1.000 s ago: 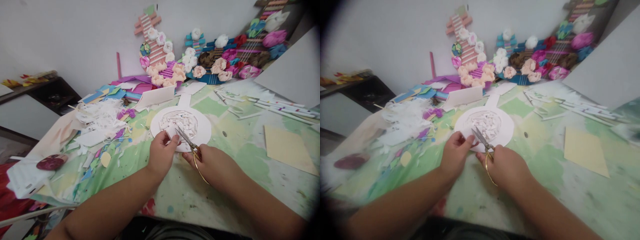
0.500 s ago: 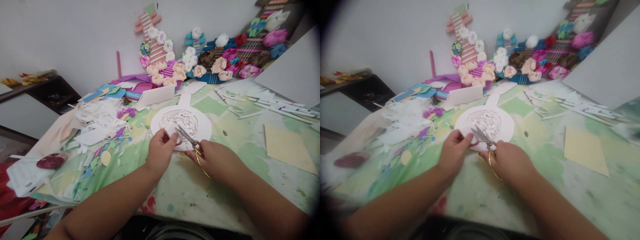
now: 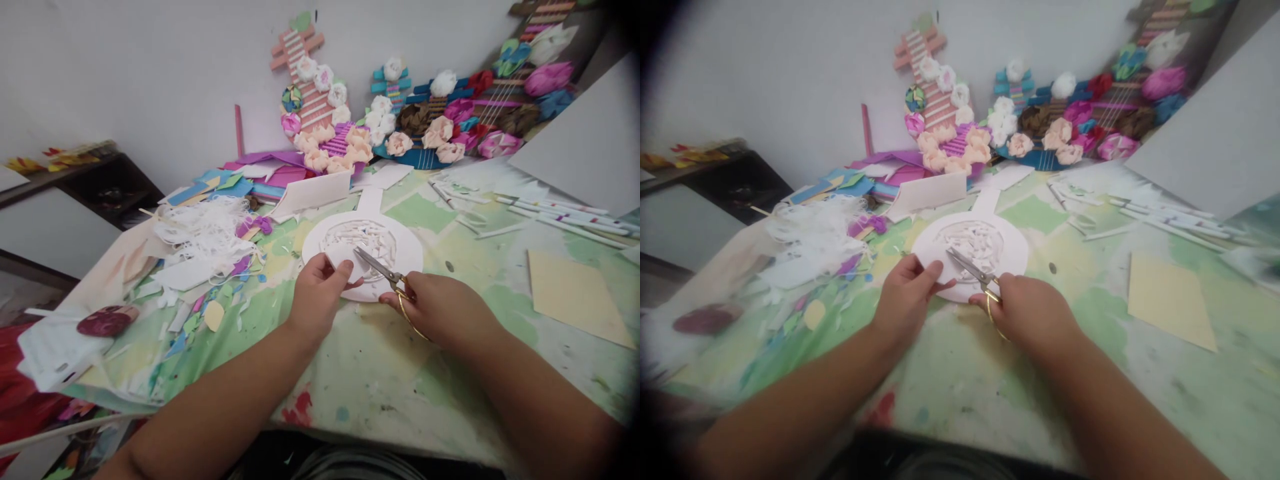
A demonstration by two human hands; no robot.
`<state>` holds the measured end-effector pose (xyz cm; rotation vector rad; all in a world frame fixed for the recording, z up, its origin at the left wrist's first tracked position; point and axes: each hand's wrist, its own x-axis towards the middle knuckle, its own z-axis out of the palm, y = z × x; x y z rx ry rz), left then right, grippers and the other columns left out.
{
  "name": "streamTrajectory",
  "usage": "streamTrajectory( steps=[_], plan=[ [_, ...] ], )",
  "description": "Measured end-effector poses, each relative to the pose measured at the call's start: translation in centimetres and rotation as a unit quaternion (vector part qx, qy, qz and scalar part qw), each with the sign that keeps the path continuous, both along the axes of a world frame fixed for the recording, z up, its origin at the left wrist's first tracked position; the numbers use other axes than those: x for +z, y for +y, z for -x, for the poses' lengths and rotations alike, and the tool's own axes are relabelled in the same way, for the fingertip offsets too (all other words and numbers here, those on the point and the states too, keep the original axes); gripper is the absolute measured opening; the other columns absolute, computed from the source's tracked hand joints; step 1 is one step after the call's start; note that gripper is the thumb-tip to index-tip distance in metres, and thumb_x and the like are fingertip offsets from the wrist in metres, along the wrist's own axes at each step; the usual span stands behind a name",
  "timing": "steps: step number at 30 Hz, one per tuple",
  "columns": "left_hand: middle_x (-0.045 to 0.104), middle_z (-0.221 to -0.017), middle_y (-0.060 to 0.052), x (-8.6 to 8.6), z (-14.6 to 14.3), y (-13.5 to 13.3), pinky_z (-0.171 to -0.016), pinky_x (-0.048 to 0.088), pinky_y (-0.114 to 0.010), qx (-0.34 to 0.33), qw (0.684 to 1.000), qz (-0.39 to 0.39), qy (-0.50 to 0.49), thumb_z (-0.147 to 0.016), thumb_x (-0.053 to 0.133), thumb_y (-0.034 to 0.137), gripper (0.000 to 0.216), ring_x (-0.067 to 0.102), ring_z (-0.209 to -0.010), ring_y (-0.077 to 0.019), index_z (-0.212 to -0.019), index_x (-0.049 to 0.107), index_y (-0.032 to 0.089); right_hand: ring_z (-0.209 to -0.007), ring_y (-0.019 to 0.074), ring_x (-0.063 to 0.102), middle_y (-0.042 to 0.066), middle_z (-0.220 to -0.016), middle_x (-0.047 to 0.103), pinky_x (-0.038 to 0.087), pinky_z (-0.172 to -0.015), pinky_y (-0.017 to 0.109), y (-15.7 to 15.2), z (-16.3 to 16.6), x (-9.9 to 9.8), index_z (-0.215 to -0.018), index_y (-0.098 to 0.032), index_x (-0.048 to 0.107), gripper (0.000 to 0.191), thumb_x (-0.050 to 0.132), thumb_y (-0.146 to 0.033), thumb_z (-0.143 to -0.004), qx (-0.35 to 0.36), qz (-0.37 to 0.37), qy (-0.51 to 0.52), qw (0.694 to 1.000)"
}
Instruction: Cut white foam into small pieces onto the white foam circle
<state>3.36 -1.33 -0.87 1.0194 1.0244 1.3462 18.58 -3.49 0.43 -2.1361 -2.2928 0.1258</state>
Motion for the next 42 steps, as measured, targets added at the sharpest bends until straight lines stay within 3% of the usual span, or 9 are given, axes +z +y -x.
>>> streamTrajectory(
  steps=[6, 13, 19, 27, 42],
  plan=[
    [0.045, -0.058, 0.005, -0.1, -0.1, 0.2, -0.065, 0.050, -0.030, 0.004, 1.000, 0.003, 0.002, -0.062, 0.056, 0.027, 0.017, 0.048, -0.056, -0.0049, -0.060, 0.046, 0.013, -0.050, 0.0147, 0.048, 0.004, -0.057, 0.053, 0.019, -0.040, 0.022, -0.1, 0.2, -0.2, -0.062, -0.018, 0.044, 0.043, 0.028, -0.058, -0.069, -0.019, -0.011, 0.000, 1.000],
    [0.052, -0.069, 0.001, 0.2, 0.1, 0.4, -0.062, 0.049, -0.029, 0.004, 1.000, 0.012, -0.006, -0.062, 0.055, 0.027, 0.016, 0.051, -0.064, -0.0087, -0.071, 0.052, 0.013, -0.050, 0.0148, 0.048, 0.004, -0.057, 0.053, 0.018, -0.040, 0.022, -0.3, 0.5, -0.4, -0.063, -0.018, 0.043, 0.043, 0.029, -0.059, -0.068, -0.033, -0.033, -0.001, 0.999],
    [0.054, -0.079, -0.002, 0.0, 0.5, 1.1, -0.056, 0.048, -0.024, 0.053, 0.998, 0.016, -0.026, -0.062, 0.054, 0.026, 0.020, 0.052, -0.069, -0.0109, -0.077, 0.053, 0.013, -0.048, 0.0135, 0.045, 0.003, -0.054, 0.051, 0.018, -0.041, 0.022, 0.1, -0.3, 0.0, -0.059, -0.018, 0.044, 0.049, 0.025, -0.063, -0.066, -0.041, -0.027, 0.015, 0.999],
    [0.053, -0.066, 0.000, 0.3, 0.5, 0.7, -0.051, 0.044, -0.022, -0.005, 1.000, 0.003, 0.021, -0.062, 0.052, 0.022, 0.013, 0.050, -0.060, -0.0101, -0.070, 0.054, 0.013, -0.046, 0.0124, 0.041, 0.002, -0.052, 0.049, 0.016, -0.041, 0.022, 0.0, -0.3, 0.0, -0.057, -0.019, 0.044, 0.046, 0.029, -0.061, -0.066, -0.002, -0.020, 0.005, 1.000],
    [0.051, -0.060, 0.001, 0.0, 1.1, 1.0, -0.046, 0.039, -0.019, 0.024, 0.999, -0.012, 0.029, -0.061, 0.050, 0.020, 0.014, 0.048, -0.055, -0.0092, -0.072, 0.056, 0.014, -0.053, 0.0162, 0.050, 0.004, -0.058, 0.054, 0.019, -0.042, 0.023, -0.4, 0.9, -1.2, -0.064, -0.017, 0.045, 0.037, 0.031, -0.050, -0.074, 0.033, -0.036, -0.011, 0.999]
  ],
)
